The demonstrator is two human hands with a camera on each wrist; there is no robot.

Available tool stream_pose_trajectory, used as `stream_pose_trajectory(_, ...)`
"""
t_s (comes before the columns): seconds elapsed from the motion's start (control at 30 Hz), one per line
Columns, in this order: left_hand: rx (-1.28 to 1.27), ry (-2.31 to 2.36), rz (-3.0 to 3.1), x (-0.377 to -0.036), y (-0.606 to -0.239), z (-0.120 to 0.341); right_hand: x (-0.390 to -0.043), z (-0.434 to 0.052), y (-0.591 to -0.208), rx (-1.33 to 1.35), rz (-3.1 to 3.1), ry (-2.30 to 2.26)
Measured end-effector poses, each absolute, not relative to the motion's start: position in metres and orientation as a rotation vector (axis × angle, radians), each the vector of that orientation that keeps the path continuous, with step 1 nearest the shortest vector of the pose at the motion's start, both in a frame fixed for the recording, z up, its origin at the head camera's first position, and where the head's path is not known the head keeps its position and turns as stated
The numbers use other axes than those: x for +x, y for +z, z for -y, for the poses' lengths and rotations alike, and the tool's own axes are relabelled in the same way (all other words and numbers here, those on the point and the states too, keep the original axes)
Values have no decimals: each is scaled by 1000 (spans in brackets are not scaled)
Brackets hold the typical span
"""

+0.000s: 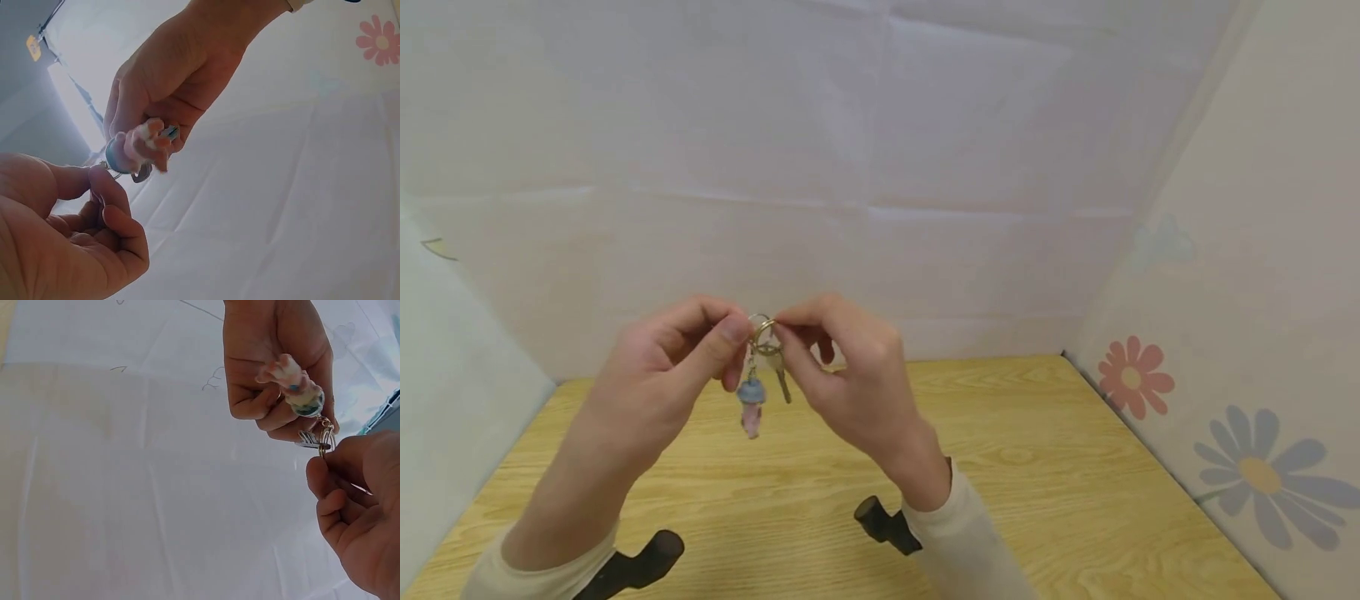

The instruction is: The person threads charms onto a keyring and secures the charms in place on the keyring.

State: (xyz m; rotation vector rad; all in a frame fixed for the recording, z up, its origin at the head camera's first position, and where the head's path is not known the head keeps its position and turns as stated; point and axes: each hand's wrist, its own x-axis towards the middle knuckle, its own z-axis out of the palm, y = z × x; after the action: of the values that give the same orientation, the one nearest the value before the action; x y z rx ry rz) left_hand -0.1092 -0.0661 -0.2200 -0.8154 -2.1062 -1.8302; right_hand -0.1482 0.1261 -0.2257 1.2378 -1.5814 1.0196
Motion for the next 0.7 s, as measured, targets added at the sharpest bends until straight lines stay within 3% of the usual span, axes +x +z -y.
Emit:
stream_pose_trajectory(0.23, -903, -1822, 2171, -111, -221, 68, -151, -122, -232, 1174, 1532, 1075)
stream_pose_trajectory(0.43, -1027, -1840, 2173, -113, -221, 72, -149, -120, -238, 1112, 1579, 1381)
stream_pose_trajectory(0.7, -893, -1928, 2205, -115, -222, 72, -153, -125, -238, 1278, 1741, 1471)
